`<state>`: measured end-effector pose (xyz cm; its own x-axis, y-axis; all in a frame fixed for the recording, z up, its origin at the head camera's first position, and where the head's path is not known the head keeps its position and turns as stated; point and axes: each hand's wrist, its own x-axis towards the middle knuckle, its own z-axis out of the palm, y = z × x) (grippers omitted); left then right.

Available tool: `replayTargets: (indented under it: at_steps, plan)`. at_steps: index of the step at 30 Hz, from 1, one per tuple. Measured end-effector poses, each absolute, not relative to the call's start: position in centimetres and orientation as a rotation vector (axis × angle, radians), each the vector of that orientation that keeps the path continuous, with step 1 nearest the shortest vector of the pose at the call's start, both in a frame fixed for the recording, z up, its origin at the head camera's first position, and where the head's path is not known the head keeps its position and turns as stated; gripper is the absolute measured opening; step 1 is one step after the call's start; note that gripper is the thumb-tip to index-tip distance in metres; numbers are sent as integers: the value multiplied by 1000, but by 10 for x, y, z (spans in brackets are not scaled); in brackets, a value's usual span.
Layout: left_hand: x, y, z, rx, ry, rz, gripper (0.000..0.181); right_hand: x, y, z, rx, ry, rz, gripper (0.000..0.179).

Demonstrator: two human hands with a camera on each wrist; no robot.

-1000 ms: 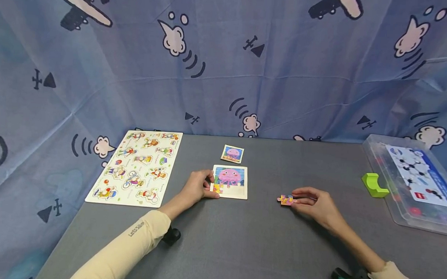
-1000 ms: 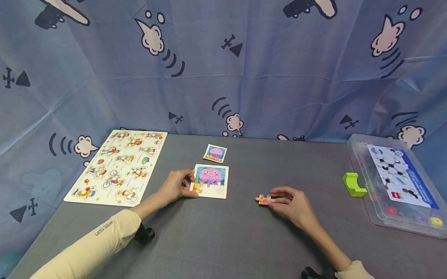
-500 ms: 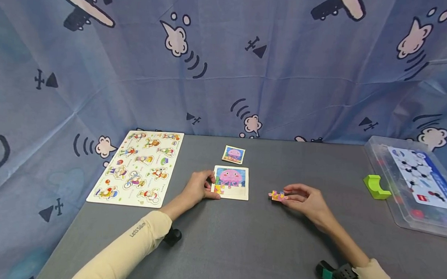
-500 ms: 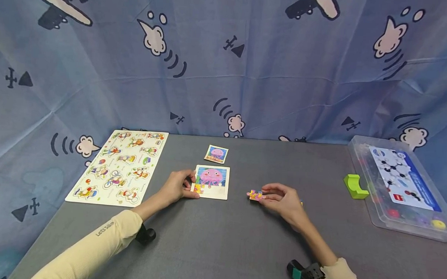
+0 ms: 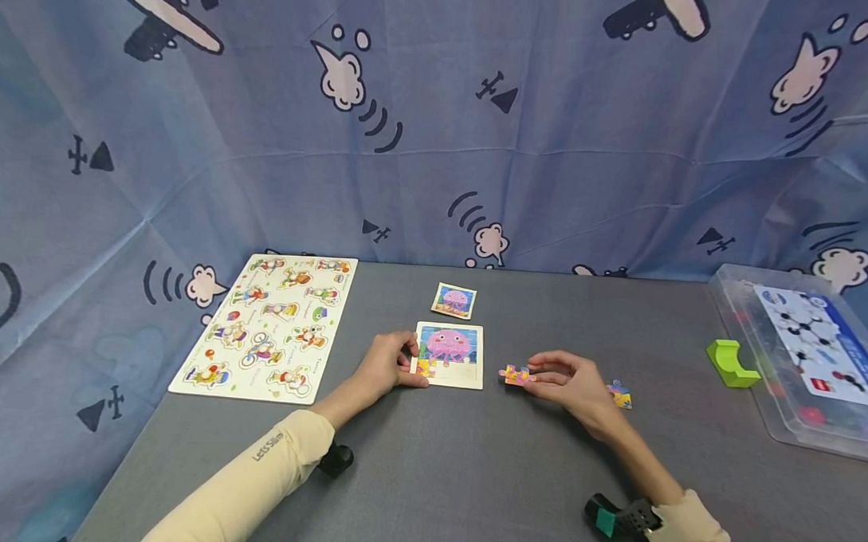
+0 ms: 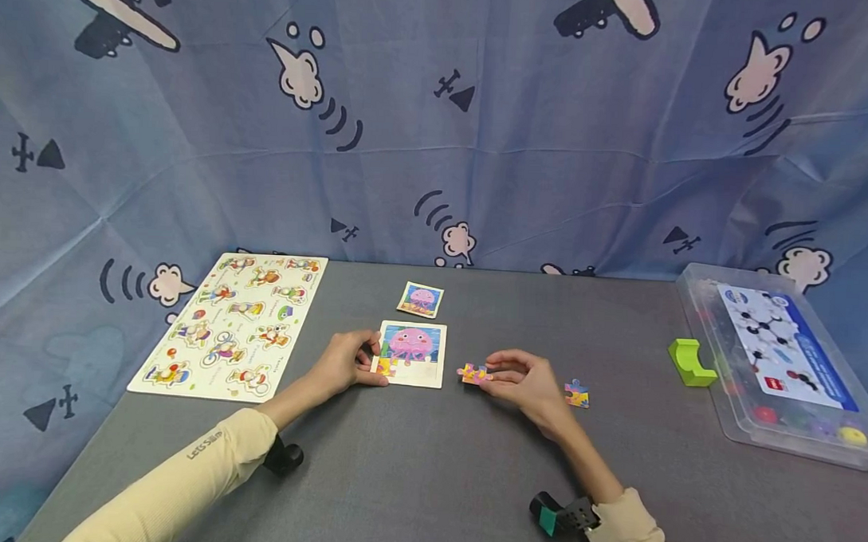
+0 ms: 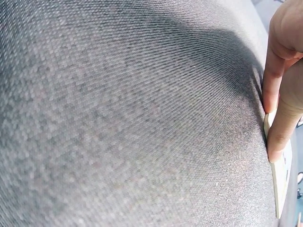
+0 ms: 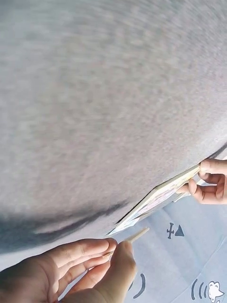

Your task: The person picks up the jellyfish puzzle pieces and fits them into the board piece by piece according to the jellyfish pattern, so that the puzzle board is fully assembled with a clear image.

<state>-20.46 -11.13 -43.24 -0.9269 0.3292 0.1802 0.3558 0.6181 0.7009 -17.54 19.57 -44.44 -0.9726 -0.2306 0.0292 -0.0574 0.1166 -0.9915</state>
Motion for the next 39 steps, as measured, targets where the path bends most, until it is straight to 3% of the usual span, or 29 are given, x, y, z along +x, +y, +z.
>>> replayTargets:
  at_steps: [39]
  plan:
    - [-205, -112, -434, -604, -2788, -1211, 45, -197, 117, -448, -315, 2243, -1964, 39]
